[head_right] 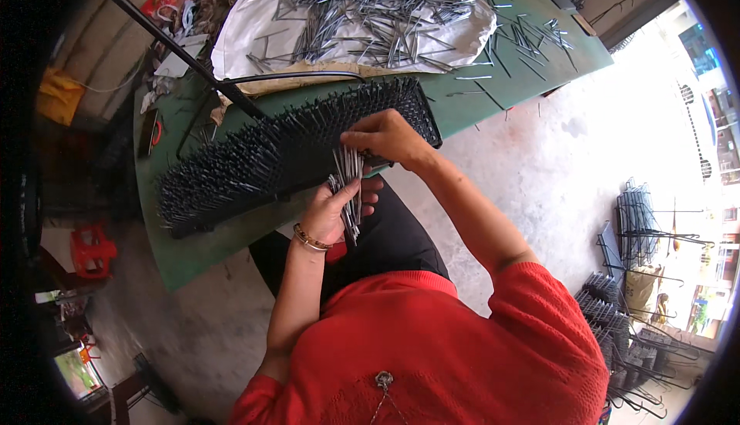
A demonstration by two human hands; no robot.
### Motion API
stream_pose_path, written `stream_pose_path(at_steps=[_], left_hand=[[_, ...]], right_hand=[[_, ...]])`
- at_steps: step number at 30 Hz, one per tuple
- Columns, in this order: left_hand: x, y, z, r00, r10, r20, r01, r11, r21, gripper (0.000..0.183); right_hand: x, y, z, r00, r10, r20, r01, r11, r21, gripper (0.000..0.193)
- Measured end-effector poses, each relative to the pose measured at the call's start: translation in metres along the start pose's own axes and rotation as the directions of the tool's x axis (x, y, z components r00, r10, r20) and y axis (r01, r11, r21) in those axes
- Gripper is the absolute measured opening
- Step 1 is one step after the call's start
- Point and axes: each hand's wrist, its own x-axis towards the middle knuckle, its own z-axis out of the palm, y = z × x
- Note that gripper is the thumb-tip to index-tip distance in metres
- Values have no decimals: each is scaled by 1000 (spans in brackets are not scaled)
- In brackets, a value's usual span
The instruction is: Inserting long metal spikes into a perforated plastic strip on a workbench.
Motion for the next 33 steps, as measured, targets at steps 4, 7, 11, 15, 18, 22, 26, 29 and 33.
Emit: stream_pose_path(at_steps=[4, 7, 11, 15, 18, 22, 26, 29, 33], left_hand=[[5, -3, -3, 1000, -18, -16, 18, 1000, 19, 27], [9, -2, -3, 999, -11, -37, 12, 1000, 12, 26], [10, -8, -2, 996, -33, -87, 33, 999, 0, 24], [8, -11, -2, 992, -70, -104, 67, 997, -32, 26], [7, -12, -1, 992, -70, -101, 68, 997, -23, 28], [8, -12, -2, 993, -69, -93, 67, 997, -29, 29], [8, -13, 0, 992, -66, -107, 64, 998, -26, 24], [9, -15, -3, 992, -66, -105, 63, 998, -27, 25], [8, -17, -5, 992, -71, -105, 67, 997, -41, 28]], right_hand=[[6, -5, -13, 983, -122, -140, 138, 985, 107, 23], [14, -11, -23, 885, -304, -352, 319, 948, -16, 25], [31, -13, -29, 766, -469, -441, 451, 880, -152, 26], [45, -3, -29, 737, -519, -433, 437, 854, -281, 23], [49, 0, -28, 674, -647, -356, 460, 745, -483, 20], [47, -3, -28, 714, -603, -356, 429, 778, -459, 20], [49, 0, -30, 705, -627, -331, 467, 763, -447, 20], [49, 1, -32, 721, -627, -295, 473, 756, -452, 20], [49, -2, -38, 720, -663, -206, 518, 711, -476, 19]])
